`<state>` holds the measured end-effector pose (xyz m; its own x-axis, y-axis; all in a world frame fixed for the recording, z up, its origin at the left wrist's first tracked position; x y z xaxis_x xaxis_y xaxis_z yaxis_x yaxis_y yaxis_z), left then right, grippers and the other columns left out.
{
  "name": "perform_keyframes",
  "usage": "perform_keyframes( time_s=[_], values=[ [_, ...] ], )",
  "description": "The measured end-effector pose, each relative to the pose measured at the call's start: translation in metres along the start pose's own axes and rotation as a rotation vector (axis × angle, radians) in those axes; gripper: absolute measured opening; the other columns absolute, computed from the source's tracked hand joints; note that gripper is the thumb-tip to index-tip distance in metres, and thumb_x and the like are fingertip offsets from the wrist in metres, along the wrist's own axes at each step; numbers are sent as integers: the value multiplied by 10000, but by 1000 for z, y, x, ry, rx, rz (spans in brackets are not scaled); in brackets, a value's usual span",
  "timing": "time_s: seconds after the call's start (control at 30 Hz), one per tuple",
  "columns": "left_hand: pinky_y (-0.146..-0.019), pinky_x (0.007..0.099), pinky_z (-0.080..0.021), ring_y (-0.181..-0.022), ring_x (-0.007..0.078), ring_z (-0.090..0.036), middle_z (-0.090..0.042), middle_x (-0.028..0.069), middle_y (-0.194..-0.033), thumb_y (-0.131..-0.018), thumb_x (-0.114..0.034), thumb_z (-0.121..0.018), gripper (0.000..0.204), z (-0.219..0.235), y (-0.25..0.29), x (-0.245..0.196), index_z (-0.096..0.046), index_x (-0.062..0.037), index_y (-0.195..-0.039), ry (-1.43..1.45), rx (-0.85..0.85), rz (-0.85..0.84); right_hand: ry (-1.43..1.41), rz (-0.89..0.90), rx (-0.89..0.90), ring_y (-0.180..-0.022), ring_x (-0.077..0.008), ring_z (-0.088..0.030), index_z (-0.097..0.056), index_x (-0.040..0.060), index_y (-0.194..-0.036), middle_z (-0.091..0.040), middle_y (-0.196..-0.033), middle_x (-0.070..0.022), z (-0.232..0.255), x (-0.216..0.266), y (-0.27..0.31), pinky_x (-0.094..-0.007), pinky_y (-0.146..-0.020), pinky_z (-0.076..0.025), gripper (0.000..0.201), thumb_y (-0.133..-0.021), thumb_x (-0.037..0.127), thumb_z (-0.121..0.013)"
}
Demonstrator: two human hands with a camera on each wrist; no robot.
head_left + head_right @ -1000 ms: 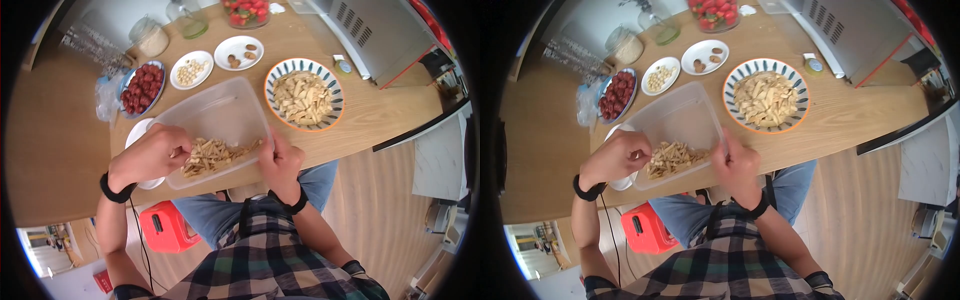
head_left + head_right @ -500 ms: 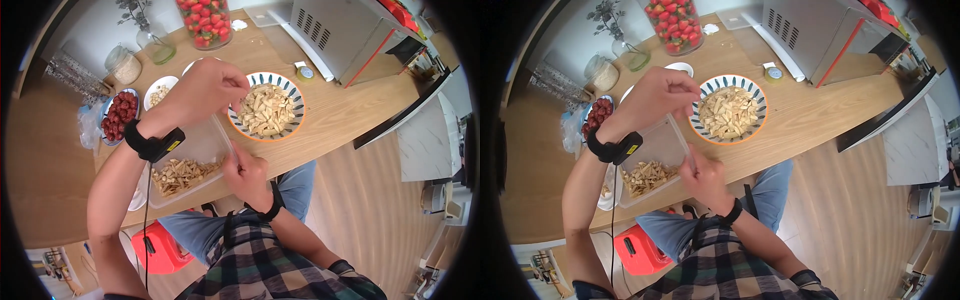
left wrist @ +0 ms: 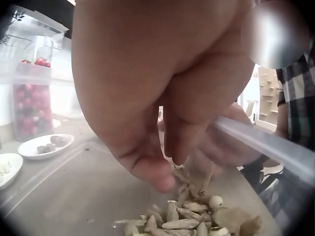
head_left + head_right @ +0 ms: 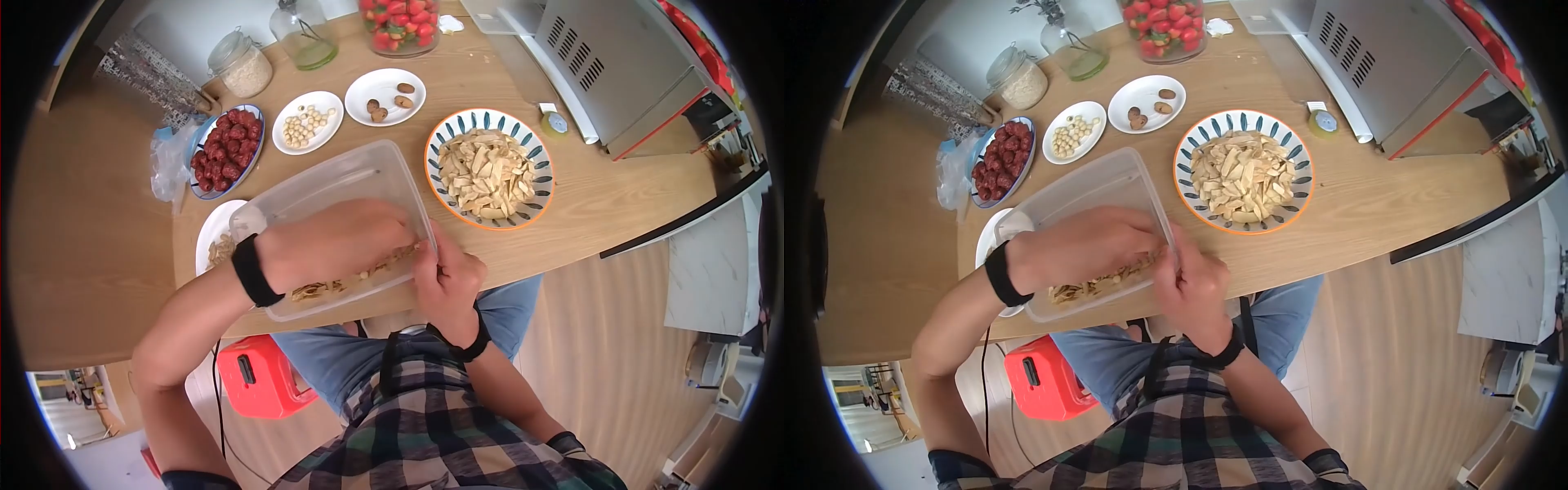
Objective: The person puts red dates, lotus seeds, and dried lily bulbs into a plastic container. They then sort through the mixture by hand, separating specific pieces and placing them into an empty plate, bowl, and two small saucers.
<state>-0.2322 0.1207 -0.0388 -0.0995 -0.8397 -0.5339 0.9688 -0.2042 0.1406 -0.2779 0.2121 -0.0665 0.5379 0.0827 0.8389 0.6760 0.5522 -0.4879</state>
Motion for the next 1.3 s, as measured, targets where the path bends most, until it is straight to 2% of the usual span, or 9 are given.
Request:
perform_keyframes(
  time_s=[0.1,0.2,0.5,0.7,0.73,0.87,0.93,1.13,1.3],
  values=[
    [-846,425,-540,-997,356,-646,-661,179,-1033,-823,-53,-607,167,-17,-8,-4,-663,43,-948,-119,118,-49,39,18,-16,-444,-197,-560,-698,-45,-1180,-535,-542,-105,4,3,-2,-327,-471,-445,303,-891,15,-633],
    [-839,457,-532,-955,378,-657,-663,193,-964,-835,-145,-619,204,-15,-6,-9,-670,33,-922,-82,43,-113,33,27,-25,-449,-204,-566,-699,-43,-1173,-539,-546,-106,4,4,-2,-330,-475,-448,294,-893,18,-632],
    [-783,437,-545,-928,346,-664,-652,155,-1012,-839,-140,-646,203,-15,1,-9,-671,15,-967,-246,119,-45,-16,17,6,-455,-232,-560,-676,-55,-1182,-537,-562,-112,3,4,-3,-357,-478,-460,309,-881,-5,-628],
    [-657,386,-493,-775,303,-649,-609,132,-816,-873,-126,-741,151,42,22,-20,-670,7,-884,19,86,92,-51,-13,36,-445,-221,-546,-667,-59,-1184,-539,-568,-110,3,3,-5,-350,-470,-449,319,-871,-15,-629],
    [-624,341,-480,-697,220,-636,-612,95,-759,-861,-65,-759,119,60,34,-9,-682,18,-897,112,-27,140,-59,-27,45,-442,-217,-542,-667,-60,-1182,-538,-567,-108,2,2,-4,-348,-468,-445,317,-870,-17,-628],
    [-602,299,-474,-671,124,-613,-648,44,-766,-857,-7,-734,84,121,68,51,-690,30,-919,108,-267,312,-79,-22,18,-434,-208,-535,-666,-58,-1184,-536,-565,-103,1,2,-3,-340,-460,-437,321,-868,-22,-629],
    [-604,272,-482,-653,85,-582,-654,33,-747,-861,-28,-725,78,127,91,119,-701,36,-900,234,-346,653,-79,-62,36,-429,-195,-528,-672,-51,-1182,-532,-560,-97,-1,-3,-2,-331,-453,-430,320,-866,-25,-630],
    [-581,244,-479,-632,82,-586,-658,28,-753,-852,13,-697,53,126,90,184,-694,48,-892,233,-326,694,-29,-44,18,-416,-185,-517,-686,-43,-1171,-515,-540,-90,1,0,-2,-325,-441,-417,308,-867,-21,-641],
    [-580,258,-488,-651,79,-598,-658,32,-755,-855,42,-667,71,127,93,202,-697,55,-918,241,-416,713,17,-3,10,-409,-190,-510,-689,-45,-1170,-508,-532,-89,2,3,-3,-331,-435,-409,311,-864,-22,-643]
  ],
)
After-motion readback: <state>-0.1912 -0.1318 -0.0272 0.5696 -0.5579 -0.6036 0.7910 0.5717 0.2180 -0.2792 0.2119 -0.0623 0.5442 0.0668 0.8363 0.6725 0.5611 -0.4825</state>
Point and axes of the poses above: each hand's wrist, its own y-axis away from the middle knuckle, its own z-axis out of the back of the hand, x = y × z, the point moved 10 cm from there along -y, towards the middle knuckle
